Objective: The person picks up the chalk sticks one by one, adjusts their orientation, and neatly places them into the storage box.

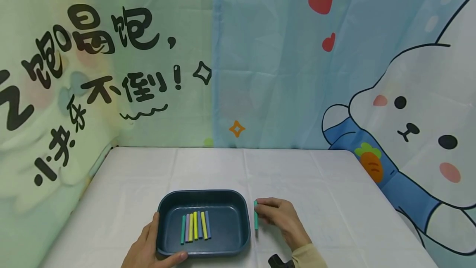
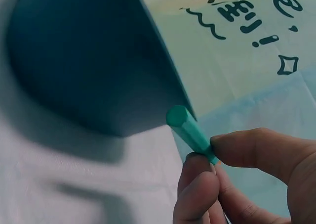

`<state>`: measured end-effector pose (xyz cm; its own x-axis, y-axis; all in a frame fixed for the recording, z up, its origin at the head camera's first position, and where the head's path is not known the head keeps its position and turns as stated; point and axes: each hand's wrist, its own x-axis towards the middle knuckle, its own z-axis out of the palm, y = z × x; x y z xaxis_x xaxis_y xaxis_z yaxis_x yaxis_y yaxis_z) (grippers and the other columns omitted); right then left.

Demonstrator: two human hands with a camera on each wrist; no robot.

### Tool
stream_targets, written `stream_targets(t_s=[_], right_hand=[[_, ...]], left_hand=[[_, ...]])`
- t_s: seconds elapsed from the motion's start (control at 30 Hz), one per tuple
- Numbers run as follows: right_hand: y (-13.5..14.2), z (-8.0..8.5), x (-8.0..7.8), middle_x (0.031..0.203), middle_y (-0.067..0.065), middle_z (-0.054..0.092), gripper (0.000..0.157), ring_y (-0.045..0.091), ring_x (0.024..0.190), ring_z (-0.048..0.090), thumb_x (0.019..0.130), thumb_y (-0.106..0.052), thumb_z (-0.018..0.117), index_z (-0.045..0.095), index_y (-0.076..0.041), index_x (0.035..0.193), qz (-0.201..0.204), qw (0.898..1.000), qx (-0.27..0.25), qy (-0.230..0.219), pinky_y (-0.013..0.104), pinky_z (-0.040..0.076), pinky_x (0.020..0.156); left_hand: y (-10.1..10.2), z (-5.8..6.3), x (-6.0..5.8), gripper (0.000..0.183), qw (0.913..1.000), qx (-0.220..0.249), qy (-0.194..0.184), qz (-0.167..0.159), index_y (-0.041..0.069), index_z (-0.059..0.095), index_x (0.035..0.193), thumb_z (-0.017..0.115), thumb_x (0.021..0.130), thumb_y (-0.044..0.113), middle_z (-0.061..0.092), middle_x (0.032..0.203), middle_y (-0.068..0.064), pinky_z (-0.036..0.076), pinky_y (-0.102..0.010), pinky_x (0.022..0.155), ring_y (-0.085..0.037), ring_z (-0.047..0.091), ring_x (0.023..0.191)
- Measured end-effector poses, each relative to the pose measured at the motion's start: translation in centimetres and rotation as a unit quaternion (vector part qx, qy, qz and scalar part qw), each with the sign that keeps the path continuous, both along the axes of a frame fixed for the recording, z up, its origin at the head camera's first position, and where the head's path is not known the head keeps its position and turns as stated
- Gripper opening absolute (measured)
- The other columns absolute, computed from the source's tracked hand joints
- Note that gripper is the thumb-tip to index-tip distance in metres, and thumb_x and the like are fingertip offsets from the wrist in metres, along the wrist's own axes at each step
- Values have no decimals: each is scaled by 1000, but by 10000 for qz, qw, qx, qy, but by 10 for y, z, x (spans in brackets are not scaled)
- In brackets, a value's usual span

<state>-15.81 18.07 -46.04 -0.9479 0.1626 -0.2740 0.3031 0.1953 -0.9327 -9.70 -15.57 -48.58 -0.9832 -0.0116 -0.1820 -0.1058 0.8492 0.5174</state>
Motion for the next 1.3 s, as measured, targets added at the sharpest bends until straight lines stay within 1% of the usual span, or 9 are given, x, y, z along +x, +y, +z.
stream_targets(t_s=[0.13, 0.27, 0.43, 0.7, 1.1, 1.3], right_hand=[[-8, 5, 0, 98, 9, 73, 33, 19, 82, 69, 85, -15, 80, 74, 2, 113, 21, 9996, -263, 118, 32, 57, 71], [-17, 9, -2, 99, 10, 73, 34, 20, 82, 70, 85, -16, 81, 74, 2, 114, 143, 9989, -374, 229, 34, 58, 72], [-27, 14, -4, 100, 10, 73, 35, 20, 81, 69, 85, -17, 80, 74, 1, 114, 273, 9984, -385, 297, 36, 58, 73], [-39, 19, -5, 100, 11, 72, 34, 19, 77, 66, 86, -16, 80, 73, 2, 115, 334, 9982, -410, 288, 35, 57, 71], [-59, 22, -5, 104, 10, 72, 39, 23, 85, 68, 89, -20, 76, 70, 2, 121, 810, 9956, -350, 310, 44, 58, 81], [-72, 23, -7, 103, 9, 73, 36, 21, 85, 67, 89, -20, 75, 71, 1, 119, 984, 9943, -269, 320, 44, 57, 82]], left_hand=[[0, 0, 0, 143, 10000, -17, -6, 17, -4, 14, 159, 71, 64, 85, 43, 144, -34, 50, -62, 93, -46, 57, 116], [0, -1, -1, 143, 10000, -8, -44, 43, -4, 14, 159, 70, 64, 86, 43, 145, -34, 50, -62, 93, -46, 57, 117], [0, -1, -1, 144, 10000, 1, -55, 46, -4, 14, 160, 70, 63, 87, 43, 145, -34, 50, -62, 93, -46, 57, 117], [1, -1, -2, 146, 10000, -57, -46, 50, -5, 13, 159, 68, 62, 89, 42, 145, -34, 50, -63, 93, -47, 56, 118], [-1, -1, 1, 144, 10000, -75, -39, 43, -5, 16, 159, 68, 63, 88, 42, 146, -33, 50, -61, 94, -44, 57, 118], [-2, -1, 3, 140, 9998, 39, 191, -42, -4, 16, 160, 68, 67, 87, 43, 148, -30, 50, -58, 96, -42, 57, 120]])
